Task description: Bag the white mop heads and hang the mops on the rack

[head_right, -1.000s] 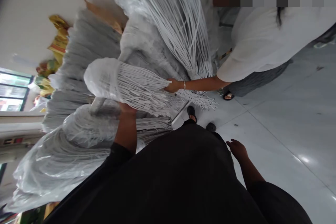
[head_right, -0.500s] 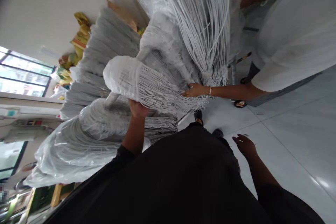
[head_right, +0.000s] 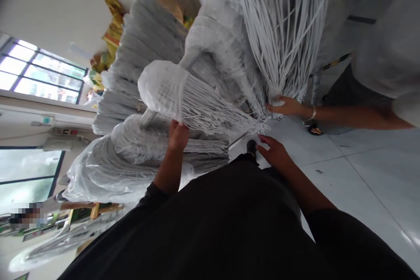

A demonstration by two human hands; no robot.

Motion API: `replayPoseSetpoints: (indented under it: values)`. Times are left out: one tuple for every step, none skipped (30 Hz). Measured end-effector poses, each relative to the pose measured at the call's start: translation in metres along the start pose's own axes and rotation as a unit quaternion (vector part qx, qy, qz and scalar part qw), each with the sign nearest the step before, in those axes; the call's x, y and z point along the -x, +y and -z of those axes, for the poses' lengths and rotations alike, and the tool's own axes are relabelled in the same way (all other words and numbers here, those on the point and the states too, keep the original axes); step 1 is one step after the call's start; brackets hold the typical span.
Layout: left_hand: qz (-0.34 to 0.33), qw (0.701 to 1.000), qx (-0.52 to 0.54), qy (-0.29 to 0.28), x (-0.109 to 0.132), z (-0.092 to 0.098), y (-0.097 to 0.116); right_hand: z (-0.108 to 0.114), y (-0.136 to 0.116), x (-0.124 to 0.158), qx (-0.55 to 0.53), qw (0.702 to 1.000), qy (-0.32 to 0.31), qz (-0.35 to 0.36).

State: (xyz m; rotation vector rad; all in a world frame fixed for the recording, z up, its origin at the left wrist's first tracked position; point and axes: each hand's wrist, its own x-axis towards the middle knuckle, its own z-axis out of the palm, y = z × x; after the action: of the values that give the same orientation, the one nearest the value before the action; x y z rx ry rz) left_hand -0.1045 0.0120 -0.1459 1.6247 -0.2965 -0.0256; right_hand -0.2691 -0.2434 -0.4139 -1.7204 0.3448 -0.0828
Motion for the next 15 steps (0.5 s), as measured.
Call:
replayPoseSetpoints:
  values:
    - [-0.012,1.0,-0.007,0.0,-0.001,0.001,-0.004,-0.004,-0.025,-0.009,-0.012,0.999,-0.011,0.045]
    - [-0.02,1.0,-0.015,0.002,-0.002,0.001,-0.008,-0.008,-0.05,-0.019,-0.024,0.996,-0.015,0.085]
    - [-0.021,1.0,-0.021,0.003,-0.004,0.001,-0.012,-0.013,-0.074,-0.028,-0.035,0.992,-0.007,0.121]
    - [-0.016,1.0,-0.026,0.004,-0.006,0.0,-0.016,-0.017,-0.096,-0.038,-0.046,0.987,0.015,0.155]
    - [-0.01,0.999,-0.031,0.004,-0.008,-0.002,-0.018,-0.02,-0.116,-0.047,-0.056,0.98,0.045,0.186]
    - [-0.005,0.999,-0.038,0.006,-0.01,-0.004,-0.02,-0.023,-0.133,-0.056,-0.065,0.971,0.076,0.215]
    - [-0.001,0.999,-0.048,0.011,-0.012,-0.007,-0.021,-0.026,-0.147,-0.066,-0.071,0.963,0.103,0.24]
    - [0.0,0.998,-0.058,0.02,-0.014,-0.01,-0.021,-0.028,-0.158,-0.075,-0.075,0.955,0.119,0.26]
    - [-0.003,0.997,-0.068,0.032,-0.015,-0.013,-0.021,-0.029,-0.165,-0.085,-0.077,0.951,0.126,0.271]
    - [-0.007,0.996,-0.077,0.043,-0.016,-0.015,-0.021,-0.031,-0.168,-0.095,-0.079,0.951,0.124,0.273]
    - [-0.011,0.995,-0.083,0.053,-0.017,-0.016,-0.02,-0.033,-0.169,-0.105,-0.082,0.954,0.116,0.265]
    - [-0.013,0.994,-0.088,0.058,-0.017,-0.016,-0.02,-0.035,-0.168,-0.116,-0.088,0.96,0.102,0.247]
    - [-0.012,0.994,-0.094,0.057,-0.016,-0.015,-0.02,-0.039,-0.164,-0.126,-0.097,0.967,0.086,0.221]
    - [-0.008,0.994,-0.1,0.052,-0.016,-0.013,-0.02,-0.043,-0.16,-0.136,-0.109,0.973,0.067,0.194]
    - [0.001,0.993,-0.106,0.044,-0.015,-0.01,-0.019,-0.05,-0.156,-0.146,-0.123,0.977,0.05,0.17]
